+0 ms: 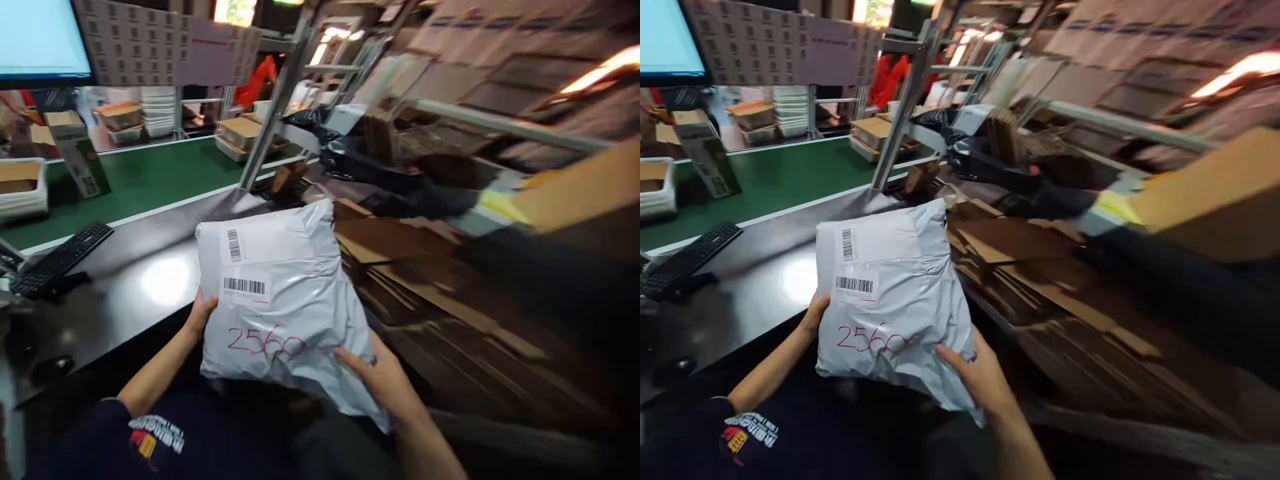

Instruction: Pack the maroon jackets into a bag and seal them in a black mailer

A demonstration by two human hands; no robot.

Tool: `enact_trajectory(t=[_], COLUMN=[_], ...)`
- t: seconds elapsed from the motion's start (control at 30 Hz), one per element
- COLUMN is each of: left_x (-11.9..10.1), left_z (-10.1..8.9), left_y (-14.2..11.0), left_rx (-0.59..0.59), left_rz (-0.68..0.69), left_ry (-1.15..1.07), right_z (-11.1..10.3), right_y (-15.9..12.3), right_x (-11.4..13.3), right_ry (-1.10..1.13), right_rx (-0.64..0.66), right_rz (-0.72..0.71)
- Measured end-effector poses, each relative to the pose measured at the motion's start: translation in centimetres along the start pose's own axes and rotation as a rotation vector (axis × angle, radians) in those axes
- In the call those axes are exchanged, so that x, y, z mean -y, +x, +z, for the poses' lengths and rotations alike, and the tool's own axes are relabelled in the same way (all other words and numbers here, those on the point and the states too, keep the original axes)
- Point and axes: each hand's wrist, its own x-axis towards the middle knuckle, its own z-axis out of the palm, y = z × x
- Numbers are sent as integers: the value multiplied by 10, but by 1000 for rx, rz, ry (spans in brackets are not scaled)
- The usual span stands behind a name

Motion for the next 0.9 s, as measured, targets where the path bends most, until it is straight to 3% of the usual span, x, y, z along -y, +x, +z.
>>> enact_trajectory(t=[0.1, 0.2, 0.33, 0.43, 0.53, 0.63, 0.7, 0.77, 0.9], left_x=[-45, -90, -138, -148, -133, -107, -92, -84, -79], left_z=[-93, -157, -197, -204, -199, -191, -189, -188, -186], left_y=[24, 52, 92, 113, 128, 140, 147, 154, 168], left_rx=[-251, -462, -631, -658, -528, -433, -451, -467, -431], left_rz=[18, 8, 77, 113, 2, 86, 192, 211, 37], left_ry=[121, 227, 594, 899, 1361, 1439, 1365, 1371, 1703], right_z=[128, 226, 315, 366, 410, 439, 447, 448, 444], right_y=[75, 153, 236, 252, 230, 202, 196, 202, 225], right_x=[19, 48, 86, 108, 121, 123, 117, 109, 78], right_ry=[283, 319, -80, -262, -373, -492, -482, -446, -386], right_rx=[217, 299, 422, 482, 525, 570, 556, 546, 619], right_rz=[77, 17, -48, -59, -213, -295, -267, -247, -283])
